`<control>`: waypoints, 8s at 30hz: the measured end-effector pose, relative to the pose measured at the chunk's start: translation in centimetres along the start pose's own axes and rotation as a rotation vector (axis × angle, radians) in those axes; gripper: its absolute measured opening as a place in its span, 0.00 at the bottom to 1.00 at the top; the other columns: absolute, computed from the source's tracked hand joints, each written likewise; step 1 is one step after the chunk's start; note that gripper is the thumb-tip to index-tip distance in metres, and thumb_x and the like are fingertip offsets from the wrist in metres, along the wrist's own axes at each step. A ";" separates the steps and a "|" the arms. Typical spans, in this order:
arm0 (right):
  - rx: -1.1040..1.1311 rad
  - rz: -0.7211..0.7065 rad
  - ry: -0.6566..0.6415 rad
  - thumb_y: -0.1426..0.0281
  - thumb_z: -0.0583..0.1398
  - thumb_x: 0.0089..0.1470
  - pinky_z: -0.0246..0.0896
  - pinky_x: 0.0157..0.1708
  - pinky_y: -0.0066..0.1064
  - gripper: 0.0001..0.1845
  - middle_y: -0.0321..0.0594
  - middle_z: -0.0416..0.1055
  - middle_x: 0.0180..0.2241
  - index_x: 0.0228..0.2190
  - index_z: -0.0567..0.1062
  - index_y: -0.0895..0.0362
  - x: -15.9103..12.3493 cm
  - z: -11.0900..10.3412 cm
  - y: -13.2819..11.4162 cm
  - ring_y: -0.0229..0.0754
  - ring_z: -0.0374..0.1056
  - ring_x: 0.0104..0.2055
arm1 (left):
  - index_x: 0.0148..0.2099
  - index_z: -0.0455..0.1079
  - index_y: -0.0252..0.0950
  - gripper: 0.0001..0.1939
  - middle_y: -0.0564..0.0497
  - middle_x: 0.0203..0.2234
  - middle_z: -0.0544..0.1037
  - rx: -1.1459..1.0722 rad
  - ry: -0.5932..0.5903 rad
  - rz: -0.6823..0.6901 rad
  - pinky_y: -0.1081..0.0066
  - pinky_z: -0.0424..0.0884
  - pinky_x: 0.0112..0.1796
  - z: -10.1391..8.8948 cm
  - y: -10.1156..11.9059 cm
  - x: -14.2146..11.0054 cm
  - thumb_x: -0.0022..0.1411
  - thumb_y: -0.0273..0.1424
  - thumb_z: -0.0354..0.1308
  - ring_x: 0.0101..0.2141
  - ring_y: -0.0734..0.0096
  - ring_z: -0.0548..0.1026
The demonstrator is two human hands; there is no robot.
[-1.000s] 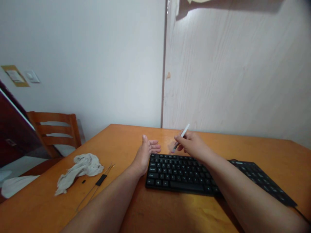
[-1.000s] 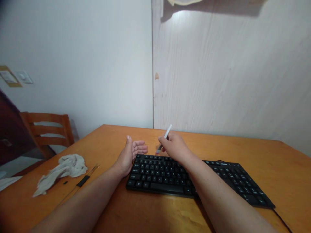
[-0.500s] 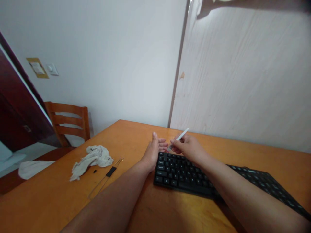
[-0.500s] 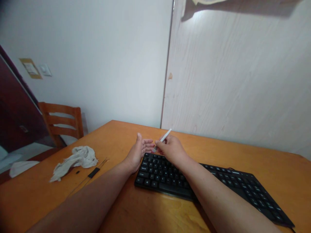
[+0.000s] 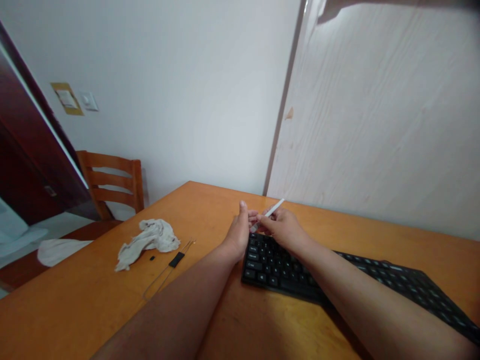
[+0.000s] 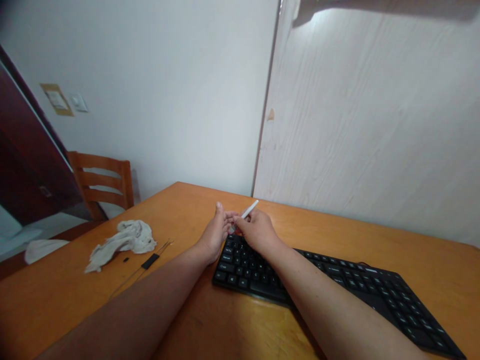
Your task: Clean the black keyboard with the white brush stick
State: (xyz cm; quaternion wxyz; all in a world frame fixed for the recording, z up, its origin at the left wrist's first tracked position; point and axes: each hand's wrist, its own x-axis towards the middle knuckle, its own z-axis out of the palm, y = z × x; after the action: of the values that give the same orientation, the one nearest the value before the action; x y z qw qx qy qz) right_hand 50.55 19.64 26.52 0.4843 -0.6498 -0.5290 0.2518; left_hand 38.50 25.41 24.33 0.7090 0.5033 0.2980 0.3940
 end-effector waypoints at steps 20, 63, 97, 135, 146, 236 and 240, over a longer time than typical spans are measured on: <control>-0.203 0.033 -0.049 0.66 0.59 0.54 0.61 0.25 0.27 0.07 0.40 0.77 0.25 0.29 0.73 0.57 -0.7 -3.4 0.6 0.41 0.72 0.27 | 0.48 0.72 0.31 0.45 0.34 0.46 0.79 0.125 -0.011 -0.066 0.59 0.71 0.50 -0.3 0.3 0.0 0.62 0.63 0.30 0.46 0.54 0.78; -0.255 0.124 0.076 0.70 0.61 0.52 0.60 0.25 0.27 0.04 0.39 0.75 0.23 0.28 0.73 0.58 -4.4 -10.9 2.7 0.39 0.71 0.25 | 0.48 0.72 0.29 0.45 0.35 0.41 0.81 0.176 -0.008 -0.038 0.57 0.69 0.50 -0.6 0.7 -0.2 0.62 0.64 0.33 0.44 0.54 0.79; -0.340 0.200 0.042 0.72 0.62 0.51 0.57 0.20 0.27 0.07 0.41 0.77 0.22 0.23 0.72 0.57 -5.2 -15.4 2.1 0.41 0.71 0.23 | 0.49 0.71 0.29 0.42 0.37 0.42 0.81 0.197 0.001 -0.036 0.58 0.69 0.52 -0.7 1.2 -0.5 0.63 0.62 0.35 0.45 0.56 0.79; -0.584 0.286 -0.050 0.75 0.58 0.49 0.55 0.23 0.27 0.05 0.37 0.72 0.22 0.23 0.69 0.57 -6.2 -20.2 0.9 0.38 0.70 0.24 | 0.49 0.72 0.28 0.43 0.36 0.41 0.81 0.214 -0.005 -0.031 0.55 0.67 0.53 -0.9 1.2 -0.3 0.61 0.63 0.38 0.46 0.53 0.78; -0.548 0.286 -0.082 0.75 0.58 0.48 0.55 0.24 0.26 0.07 0.36 0.71 0.21 0.22 0.67 0.56 -6.5 -20.2 1.1 0.38 0.69 0.25 | 0.51 0.71 0.27 0.43 0.35 0.43 0.80 0.250 -0.024 -0.029 0.56 0.69 0.52 -0.9 0.9 -0.2 0.63 0.62 0.37 0.46 0.54 0.79; 0.232 0.125 -0.073 0.59 0.65 0.49 0.59 0.25 0.29 0.15 0.35 0.71 0.23 0.29 0.69 0.56 -5.5 -2.4 -4.2 0.37 0.66 0.24 | 0.29 0.66 0.36 0.25 0.50 0.23 0.73 0.292 0.122 0.220 0.71 0.68 0.28 -1.4 -0.7 1.0 0.64 0.52 0.48 0.23 0.71 0.71; 0.194 0.128 -0.108 0.62 0.63 0.51 0.59 0.25 0.28 0.12 0.34 0.71 0.22 0.29 0.68 0.56 -5.3 -1.5 -4.0 0.36 0.66 0.23 | 0.29 0.66 0.36 0.26 0.50 0.23 0.73 0.289 0.131 0.207 0.71 0.68 0.27 -1.4 -0.7 1.1 0.65 0.53 0.46 0.24 0.71 0.71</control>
State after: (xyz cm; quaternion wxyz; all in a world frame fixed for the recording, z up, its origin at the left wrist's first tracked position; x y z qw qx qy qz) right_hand 48.37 14.10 29.71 0.4987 -0.6177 -0.4848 0.3670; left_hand 38.10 26.92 23.21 0.5641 0.6010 0.3435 0.4501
